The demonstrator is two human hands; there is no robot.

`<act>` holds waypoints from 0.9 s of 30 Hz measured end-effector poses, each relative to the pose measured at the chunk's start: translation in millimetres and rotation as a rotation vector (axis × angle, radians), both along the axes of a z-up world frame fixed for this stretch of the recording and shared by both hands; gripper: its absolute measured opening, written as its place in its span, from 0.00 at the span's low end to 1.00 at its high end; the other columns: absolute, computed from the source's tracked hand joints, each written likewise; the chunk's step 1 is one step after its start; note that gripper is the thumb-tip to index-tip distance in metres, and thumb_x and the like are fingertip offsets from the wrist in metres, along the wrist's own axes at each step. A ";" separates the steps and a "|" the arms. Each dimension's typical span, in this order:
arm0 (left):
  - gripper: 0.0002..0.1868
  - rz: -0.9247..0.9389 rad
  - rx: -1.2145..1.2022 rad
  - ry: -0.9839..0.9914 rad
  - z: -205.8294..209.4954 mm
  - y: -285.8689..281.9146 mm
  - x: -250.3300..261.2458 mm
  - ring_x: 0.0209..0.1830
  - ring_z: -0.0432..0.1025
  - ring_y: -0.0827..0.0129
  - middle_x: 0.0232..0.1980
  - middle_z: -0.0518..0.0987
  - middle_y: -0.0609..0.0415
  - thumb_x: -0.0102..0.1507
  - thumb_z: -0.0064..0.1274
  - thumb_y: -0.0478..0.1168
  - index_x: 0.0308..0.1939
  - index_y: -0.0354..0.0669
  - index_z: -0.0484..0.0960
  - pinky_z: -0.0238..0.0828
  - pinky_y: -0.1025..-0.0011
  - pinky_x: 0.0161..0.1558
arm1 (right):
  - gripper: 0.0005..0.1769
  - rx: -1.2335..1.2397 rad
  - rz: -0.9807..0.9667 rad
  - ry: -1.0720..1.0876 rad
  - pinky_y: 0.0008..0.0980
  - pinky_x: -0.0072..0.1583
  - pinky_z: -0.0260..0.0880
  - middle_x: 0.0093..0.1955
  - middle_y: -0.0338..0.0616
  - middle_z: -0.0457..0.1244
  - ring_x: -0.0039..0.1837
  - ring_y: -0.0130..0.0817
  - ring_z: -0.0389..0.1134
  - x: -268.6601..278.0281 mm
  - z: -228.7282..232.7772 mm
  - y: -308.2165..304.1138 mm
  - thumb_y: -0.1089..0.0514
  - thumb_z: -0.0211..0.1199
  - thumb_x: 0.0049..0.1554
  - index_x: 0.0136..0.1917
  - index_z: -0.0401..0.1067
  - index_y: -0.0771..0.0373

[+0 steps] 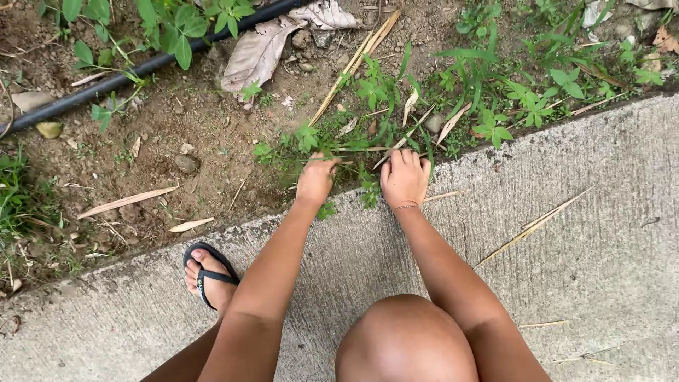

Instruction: Pulling small weeds and grass from the dirt along the edge of a concrete path.

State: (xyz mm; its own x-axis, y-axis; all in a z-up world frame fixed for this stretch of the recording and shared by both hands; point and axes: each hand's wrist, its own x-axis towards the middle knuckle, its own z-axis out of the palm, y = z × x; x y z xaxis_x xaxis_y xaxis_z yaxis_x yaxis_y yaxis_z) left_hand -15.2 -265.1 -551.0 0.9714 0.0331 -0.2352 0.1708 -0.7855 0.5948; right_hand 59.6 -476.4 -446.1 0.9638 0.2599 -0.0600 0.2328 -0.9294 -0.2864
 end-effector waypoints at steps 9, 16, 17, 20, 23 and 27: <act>0.05 0.622 -0.231 0.018 32.6 58.7 4.7 0.33 0.82 0.61 0.36 0.86 0.49 0.63 0.63 0.37 0.41 0.41 0.86 0.78 0.64 0.38 | 0.09 -0.019 0.009 -0.013 0.45 0.61 0.56 0.48 0.42 0.64 0.56 0.40 0.64 1.5 1.9 0.6 0.55 0.58 0.59 0.52 0.74 0.57; 0.16 0.407 -0.146 -0.126 39.6 78.3 24.2 0.43 0.81 0.59 0.48 0.83 0.48 0.56 0.62 0.31 0.48 0.43 0.85 0.81 0.65 0.47 | 0.08 0.002 0.012 -0.027 0.45 0.61 0.56 0.48 0.41 0.64 0.55 0.40 0.64 -2.5 4.2 1.2 0.56 0.58 0.59 0.51 0.73 0.57; 0.19 0.323 -0.168 -0.062 54.6 67.0 32.3 0.47 0.78 0.57 0.52 0.80 0.49 0.54 0.63 0.32 0.50 0.43 0.84 0.79 0.64 0.50 | 0.08 -0.011 0.016 -0.037 0.45 0.61 0.56 0.48 0.42 0.64 0.55 0.40 0.65 -1.8 3.2 1.3 0.56 0.58 0.59 0.51 0.73 0.58; 0.25 0.149 -0.141 -0.033 88.6 41.9 55.6 0.55 0.71 0.51 0.57 0.76 0.49 0.49 0.68 0.35 0.51 0.43 0.83 0.73 0.59 0.56 | 0.08 -0.025 0.012 -0.047 0.44 0.61 0.56 0.48 0.42 0.64 0.55 0.40 0.65 1.2 1.5 2.9 0.56 0.58 0.58 0.50 0.73 0.58; 0.25 0.061 -0.017 -0.028 81.2 25.4 51.4 0.59 0.68 0.49 0.59 0.75 0.50 0.48 0.69 0.36 0.50 0.45 0.83 0.69 0.56 0.59 | 0.07 -0.022 0.008 -0.038 0.44 0.61 0.56 0.48 0.41 0.64 0.55 0.40 0.65 -1.2 -1.0 1.3 0.56 0.58 0.59 0.50 0.73 0.57; 0.22 0.100 0.130 0.047 44.3 16.0 38.7 0.57 0.70 0.55 0.55 0.77 0.53 0.54 0.59 0.26 0.50 0.49 0.84 0.72 0.61 0.60 | 0.10 -0.026 0.021 -0.052 0.44 0.61 0.56 0.48 0.42 0.64 0.55 0.40 0.65 0.7 2.6 3.0 0.56 0.58 0.58 0.53 0.74 0.57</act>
